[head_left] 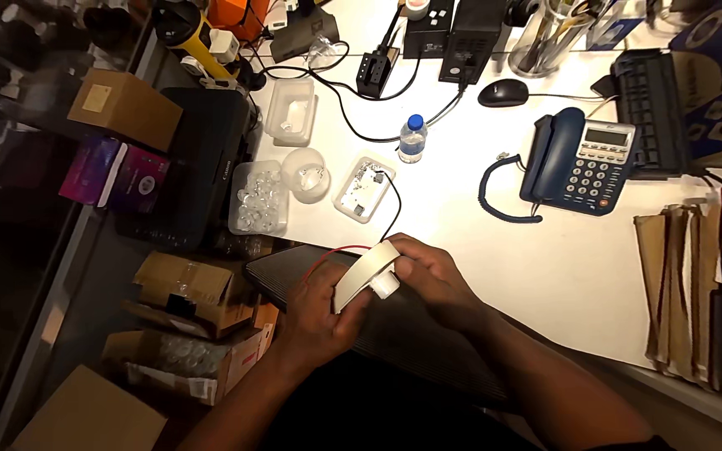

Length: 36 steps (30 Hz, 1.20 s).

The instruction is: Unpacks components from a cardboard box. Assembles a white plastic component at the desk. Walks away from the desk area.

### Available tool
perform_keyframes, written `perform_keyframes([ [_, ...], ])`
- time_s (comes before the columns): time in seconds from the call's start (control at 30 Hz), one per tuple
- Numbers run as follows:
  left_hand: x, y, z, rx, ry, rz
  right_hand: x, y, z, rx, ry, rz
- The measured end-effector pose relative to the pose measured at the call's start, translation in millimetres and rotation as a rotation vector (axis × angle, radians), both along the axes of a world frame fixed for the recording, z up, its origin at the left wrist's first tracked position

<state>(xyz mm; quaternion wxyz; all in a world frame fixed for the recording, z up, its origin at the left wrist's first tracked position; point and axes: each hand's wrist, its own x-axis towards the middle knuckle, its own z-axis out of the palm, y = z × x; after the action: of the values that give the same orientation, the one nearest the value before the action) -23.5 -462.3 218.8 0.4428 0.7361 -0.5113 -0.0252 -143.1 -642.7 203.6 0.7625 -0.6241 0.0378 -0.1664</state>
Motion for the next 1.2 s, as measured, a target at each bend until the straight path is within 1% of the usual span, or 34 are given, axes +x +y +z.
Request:
perform_keyframes([
  [0.1,-1.6,2.3,0.1,0.043,0.041,0.018,1.7,3.0,-4.9,0.05,0.021,0.028],
  [0.2,-1.2,9.9,0.6,0.085,0.117,0.002,3.0,8.2,-10.0,0.142,0.031,0.073],
  [0.4,10.0,42.5,-2.1,0.174,0.144,-0.065,8.0,22.9,-24.4,0.268,-0.01,0.263],
  [0.53,17.3,59.4,-6.1,0.265,0.167,-0.079,14.2,35.5,-30.8,0.308,-0.005,0.334],
  [0.73,20.7,63.3,3.4,0.394,-0.013,-0.141,19.3,49.1,-38.9,0.242,-0.038,0.264],
  [0.93,26.9,58.1,-0.6,0.32,-0.038,-0.115,24.1,45.1,-36.7,0.227,-0.073,0.227],
  [1.07,26.2,53.0,-4.9,0.313,-0.033,-0.095,20.9,39.5,-31.6,0.094,-0.028,0.174],
  [1.2,28.4,54.1,-7.4,0.279,0.075,-0.108,18.3,34.1,-20.9,-0.027,-0.005,0.169],
])
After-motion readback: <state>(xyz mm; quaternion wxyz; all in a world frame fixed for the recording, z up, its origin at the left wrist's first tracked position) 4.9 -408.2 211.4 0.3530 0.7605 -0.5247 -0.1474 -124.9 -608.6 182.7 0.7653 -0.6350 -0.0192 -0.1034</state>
